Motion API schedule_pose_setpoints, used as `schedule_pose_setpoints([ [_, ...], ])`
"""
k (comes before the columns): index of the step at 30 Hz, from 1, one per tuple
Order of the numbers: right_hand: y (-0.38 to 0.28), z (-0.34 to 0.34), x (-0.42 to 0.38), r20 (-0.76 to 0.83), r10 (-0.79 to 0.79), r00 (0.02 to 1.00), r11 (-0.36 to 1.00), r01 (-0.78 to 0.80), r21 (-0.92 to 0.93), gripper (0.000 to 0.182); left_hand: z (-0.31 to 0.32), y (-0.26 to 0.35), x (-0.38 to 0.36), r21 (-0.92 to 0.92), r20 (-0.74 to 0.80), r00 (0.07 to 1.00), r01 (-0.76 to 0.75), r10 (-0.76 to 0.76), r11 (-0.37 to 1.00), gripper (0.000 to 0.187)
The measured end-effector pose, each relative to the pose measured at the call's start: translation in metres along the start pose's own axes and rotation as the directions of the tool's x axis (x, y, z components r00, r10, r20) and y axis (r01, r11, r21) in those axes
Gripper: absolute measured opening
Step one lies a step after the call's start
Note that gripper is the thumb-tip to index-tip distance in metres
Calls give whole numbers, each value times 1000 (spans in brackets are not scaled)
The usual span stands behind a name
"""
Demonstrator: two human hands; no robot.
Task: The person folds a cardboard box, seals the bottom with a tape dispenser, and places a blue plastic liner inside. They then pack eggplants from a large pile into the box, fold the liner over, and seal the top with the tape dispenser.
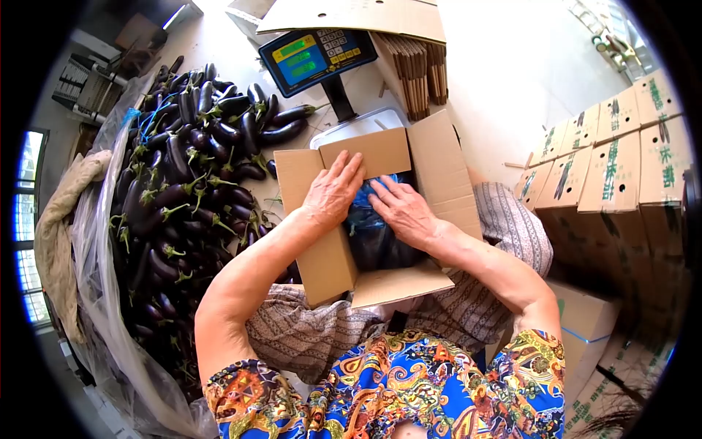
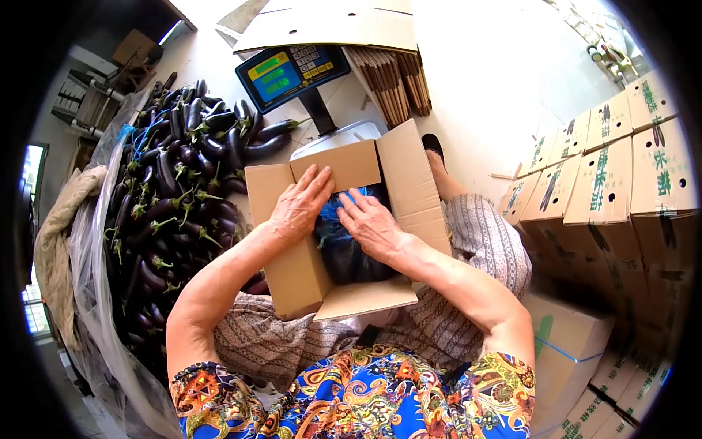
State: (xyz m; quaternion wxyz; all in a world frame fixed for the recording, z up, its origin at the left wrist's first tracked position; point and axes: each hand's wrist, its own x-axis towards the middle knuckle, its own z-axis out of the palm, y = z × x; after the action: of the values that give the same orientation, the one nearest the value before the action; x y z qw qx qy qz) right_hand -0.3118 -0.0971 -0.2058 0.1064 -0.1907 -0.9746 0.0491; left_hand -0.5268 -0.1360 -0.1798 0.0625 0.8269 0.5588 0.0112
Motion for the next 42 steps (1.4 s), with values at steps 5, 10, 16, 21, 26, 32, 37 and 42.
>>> schedule_pose_setpoints([
  [5,-3,-94,-28,166,-59,984,850,-38,526,73,5,-2,0,-22,-10,1000,-9,8,1000,60],
  [10,-42,-108,-39,695,-249,675,812,-246,530,55,-14,1,2,-106,142,990,23,-8,994,90],
  [16,-12,-42,-24,388,176,905,926,-286,248,52,-20,5,5,-154,329,944,36,17,987,130],
  [21,-20,-43,-22,350,273,896,935,-332,122,68,-6,19,-3,-88,271,963,36,-11,995,142],
  [26,-13,-91,-30,-66,341,938,940,-341,4,83,0,25,-8,-123,240,970,65,-34,990,146],
  [32,16,-96,-59,270,612,743,315,-543,779,86,-1,22,-5,-133,209,977,64,-35,989,145],
  [37,-83,-35,-49,130,69,989,905,-117,409,90,9,22,-7,-6,195,979,60,-58,998,141],
  [42,-61,-37,-67,-85,155,984,859,-92,503,74,6,20,-8,-86,197,980,50,-32,995,143],
])
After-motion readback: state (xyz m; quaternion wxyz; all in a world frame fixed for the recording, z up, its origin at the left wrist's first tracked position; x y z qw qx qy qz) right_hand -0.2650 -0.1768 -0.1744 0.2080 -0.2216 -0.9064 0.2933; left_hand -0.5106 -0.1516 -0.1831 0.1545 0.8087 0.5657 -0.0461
